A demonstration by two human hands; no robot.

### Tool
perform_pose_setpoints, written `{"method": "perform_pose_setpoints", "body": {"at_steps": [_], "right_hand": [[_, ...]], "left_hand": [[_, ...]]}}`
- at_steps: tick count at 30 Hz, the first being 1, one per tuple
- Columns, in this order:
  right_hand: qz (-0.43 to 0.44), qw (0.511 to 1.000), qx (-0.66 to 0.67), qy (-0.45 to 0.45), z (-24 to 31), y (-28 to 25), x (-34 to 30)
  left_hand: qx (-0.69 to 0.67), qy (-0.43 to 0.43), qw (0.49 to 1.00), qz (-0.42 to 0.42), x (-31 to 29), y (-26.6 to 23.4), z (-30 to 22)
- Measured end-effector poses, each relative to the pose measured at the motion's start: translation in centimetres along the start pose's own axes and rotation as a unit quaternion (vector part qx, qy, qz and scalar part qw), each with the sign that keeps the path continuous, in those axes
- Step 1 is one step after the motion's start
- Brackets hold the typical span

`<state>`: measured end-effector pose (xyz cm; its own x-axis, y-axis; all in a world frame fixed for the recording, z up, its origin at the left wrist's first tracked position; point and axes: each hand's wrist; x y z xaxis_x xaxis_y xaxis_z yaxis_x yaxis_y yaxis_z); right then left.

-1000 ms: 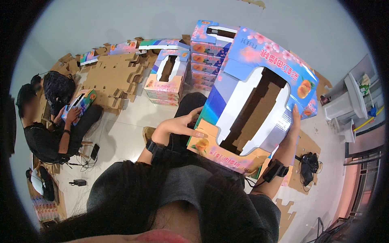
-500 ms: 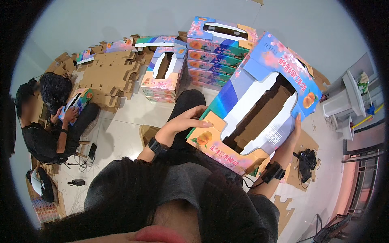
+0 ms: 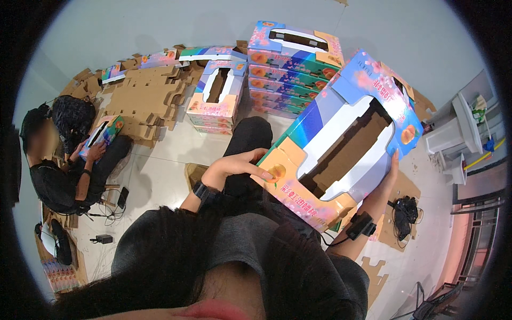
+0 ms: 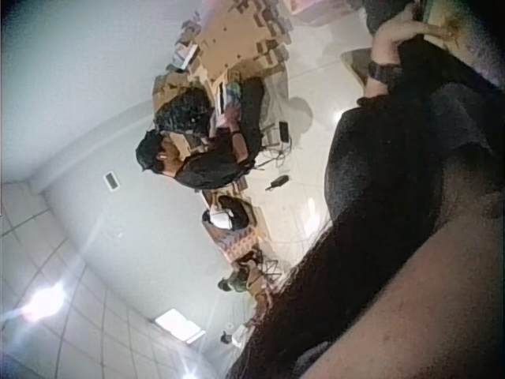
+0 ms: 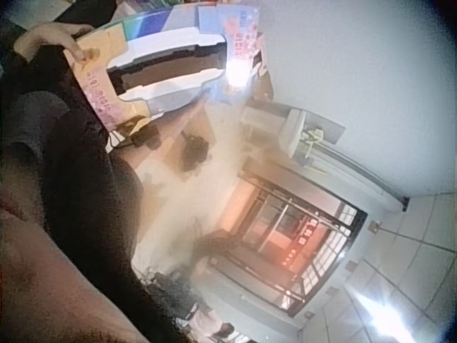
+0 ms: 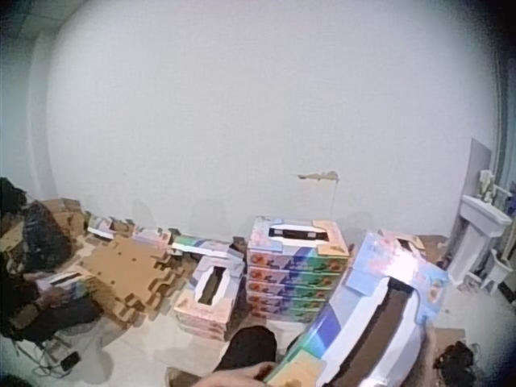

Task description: Stacking assembled cardboard boxes on the floor in a packaging environment.

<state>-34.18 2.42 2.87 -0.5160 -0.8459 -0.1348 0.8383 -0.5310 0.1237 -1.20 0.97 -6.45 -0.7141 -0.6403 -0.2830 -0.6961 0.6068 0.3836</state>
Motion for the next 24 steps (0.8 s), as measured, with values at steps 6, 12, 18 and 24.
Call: {"method": "perform_pose_setpoints", "body": {"at_steps": [6, 12, 18, 24], "right_hand": [[0.126, 0.991, 0.027, -0.034, -4.4, -5.7, 6.0], [0.146, 0.986, 0.065, -0.036, -5.2, -5.0, 6.4], [0.267, 0.941, 0.201, -0.047, -1.6, 2.8, 2.7], [0.385, 0.921, 0.034, -0.041, -3.2, 11.1, -2.6]], "left_hand": [[-0.047, 0.017, 0.995, -0.086, 0.0, 0.2, 1.6], [-0.161, 0.066, 0.978, -0.120, -1.4, -0.3, 0.9], [-0.382, 0.147, 0.901, -0.147, -5.9, -3.5, 2.2], [-0.335, 0.246, 0.874, -0.252, -12.5, -6.7, 2.3]]}}
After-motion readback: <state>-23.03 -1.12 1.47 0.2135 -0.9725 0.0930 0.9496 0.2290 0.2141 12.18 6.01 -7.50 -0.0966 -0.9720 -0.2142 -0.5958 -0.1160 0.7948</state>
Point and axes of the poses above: each hand's wrist, its own x-axis towards the middle knuckle, its own y-axis out of the palm, z = x × y, and after that the axes turned 11 degrees about -x, right-handed
